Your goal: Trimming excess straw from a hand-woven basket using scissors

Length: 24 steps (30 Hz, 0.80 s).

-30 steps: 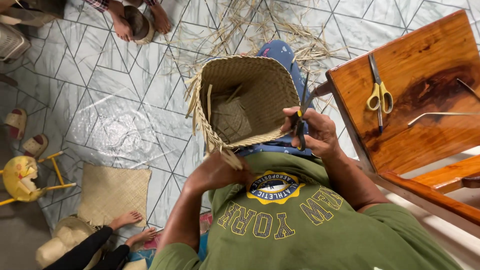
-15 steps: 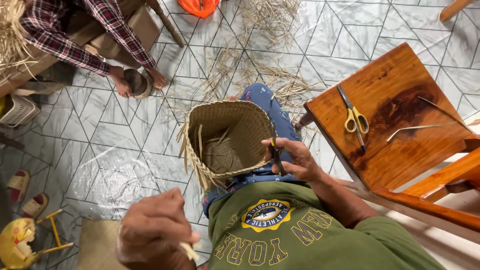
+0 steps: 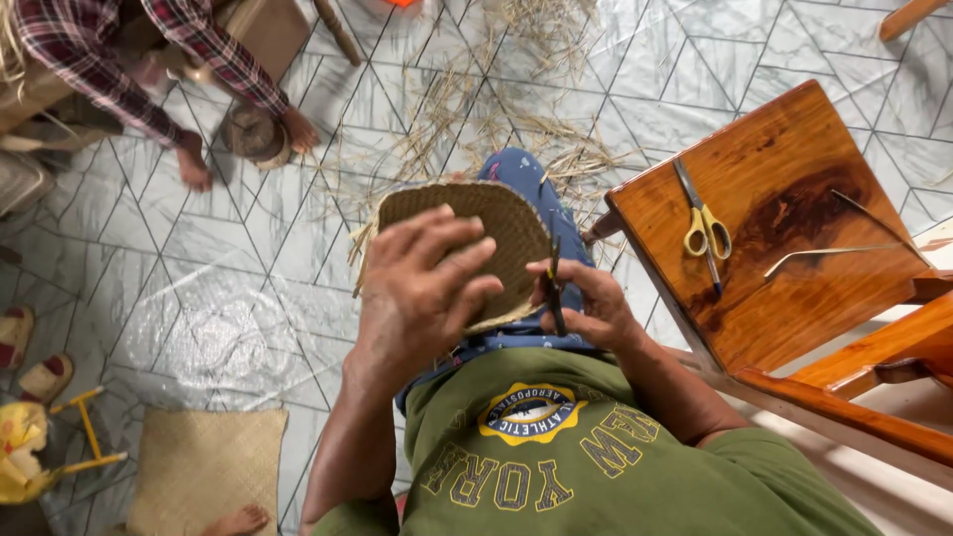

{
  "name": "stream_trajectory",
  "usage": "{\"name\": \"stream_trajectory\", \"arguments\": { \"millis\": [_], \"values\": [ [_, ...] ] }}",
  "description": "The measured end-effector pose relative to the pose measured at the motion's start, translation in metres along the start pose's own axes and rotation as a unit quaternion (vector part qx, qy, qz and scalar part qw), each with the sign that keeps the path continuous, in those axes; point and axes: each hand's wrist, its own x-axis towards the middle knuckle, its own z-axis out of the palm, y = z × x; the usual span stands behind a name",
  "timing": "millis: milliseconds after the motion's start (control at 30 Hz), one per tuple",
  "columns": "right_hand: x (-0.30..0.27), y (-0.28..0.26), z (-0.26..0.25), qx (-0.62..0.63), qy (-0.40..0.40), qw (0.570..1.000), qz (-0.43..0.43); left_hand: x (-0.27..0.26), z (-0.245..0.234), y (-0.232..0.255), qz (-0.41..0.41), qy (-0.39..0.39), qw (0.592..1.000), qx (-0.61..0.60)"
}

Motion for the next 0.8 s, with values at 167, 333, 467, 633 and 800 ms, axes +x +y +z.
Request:
{"name": "stream_trajectory", "arguments": {
  "millis": [167,333,467,633,800],
  "values": [
    [-0.01,0.045,-0.032,0.068,-0.007,0.995,0.069,-0.024,-0.008,-0.034,-0.173,0.152,0.967,-0.108],
    [-0.005,0.096,-0.066,0.112,0.034,0.989,0.091,-0.057,0.026,-0.073,-0.383,0.185,0.858,-0.288],
    [0.01,0.11,-0.074,0.159,0.064,0.983,0.064,-0.054,0.036,-0.066,-0.471,0.119,0.823,-0.293],
    [0.021,0.098,-0.068,0.119,0.089,0.988,0.05,-0.054,0.046,-0.04,-0.381,0.276,0.862,-0.189],
    [0.02,0.09,-0.057,0.086,0.119,0.988,0.045,-0.057,0.049,0.0,-0.348,0.175,0.901,-0.191]
  ]
}}
